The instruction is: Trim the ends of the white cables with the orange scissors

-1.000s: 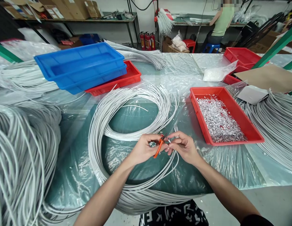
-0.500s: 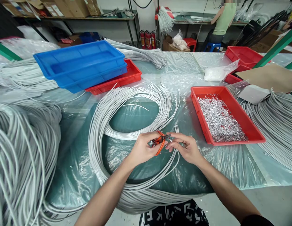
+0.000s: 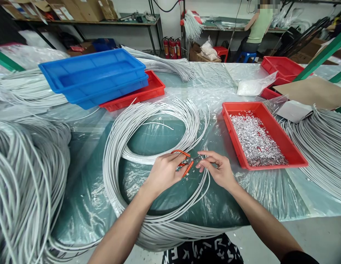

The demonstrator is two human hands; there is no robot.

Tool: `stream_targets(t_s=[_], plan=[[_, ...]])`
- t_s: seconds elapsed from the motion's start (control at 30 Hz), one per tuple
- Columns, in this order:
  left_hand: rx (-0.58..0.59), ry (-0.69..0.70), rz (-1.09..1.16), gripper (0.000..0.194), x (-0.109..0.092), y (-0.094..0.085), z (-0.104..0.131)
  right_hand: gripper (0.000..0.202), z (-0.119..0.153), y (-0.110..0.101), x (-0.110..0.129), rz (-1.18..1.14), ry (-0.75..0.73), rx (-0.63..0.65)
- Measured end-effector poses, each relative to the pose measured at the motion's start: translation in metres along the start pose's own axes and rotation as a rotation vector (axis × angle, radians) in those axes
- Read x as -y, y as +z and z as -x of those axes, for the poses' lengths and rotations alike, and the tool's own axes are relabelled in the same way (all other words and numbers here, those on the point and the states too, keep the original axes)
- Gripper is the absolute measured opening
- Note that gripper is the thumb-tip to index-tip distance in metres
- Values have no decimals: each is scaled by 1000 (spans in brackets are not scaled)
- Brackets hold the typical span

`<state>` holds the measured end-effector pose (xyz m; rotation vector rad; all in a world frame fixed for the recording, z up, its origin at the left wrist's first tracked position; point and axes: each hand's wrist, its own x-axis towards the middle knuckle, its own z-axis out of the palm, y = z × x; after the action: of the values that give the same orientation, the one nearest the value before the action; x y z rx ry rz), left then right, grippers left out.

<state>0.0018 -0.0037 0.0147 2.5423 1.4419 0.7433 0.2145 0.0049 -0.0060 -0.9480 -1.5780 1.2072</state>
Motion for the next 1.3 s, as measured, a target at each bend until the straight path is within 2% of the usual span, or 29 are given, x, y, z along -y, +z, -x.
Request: stream_targets(t_s=[0.13,0.27,0.6,0.7,0.87,1.07,1.3], plan=[[29,-27,-8,20,1,1,1,26,2,1,-1,59,-2,-9],[47,-44,20,21,-2,0,0,25,5,3,-2,164,-25,-73],[107,-74,22,22,-6,-5,-1,26,7,4,-1,466,-195,-132],[161,-103,76,23,-6,-5,0,24,7,3,-1,414,-151,-137],[263,-142,292,25,-5,-1,2,23,6,3,-3,224,-59,-117],[128,-145,153,14,-9,-2,-2,24,5,3,-2,158,-22,-95],[7,-7,37,11,-3,1,-2,24,5,5,-5,140,21,-78]])
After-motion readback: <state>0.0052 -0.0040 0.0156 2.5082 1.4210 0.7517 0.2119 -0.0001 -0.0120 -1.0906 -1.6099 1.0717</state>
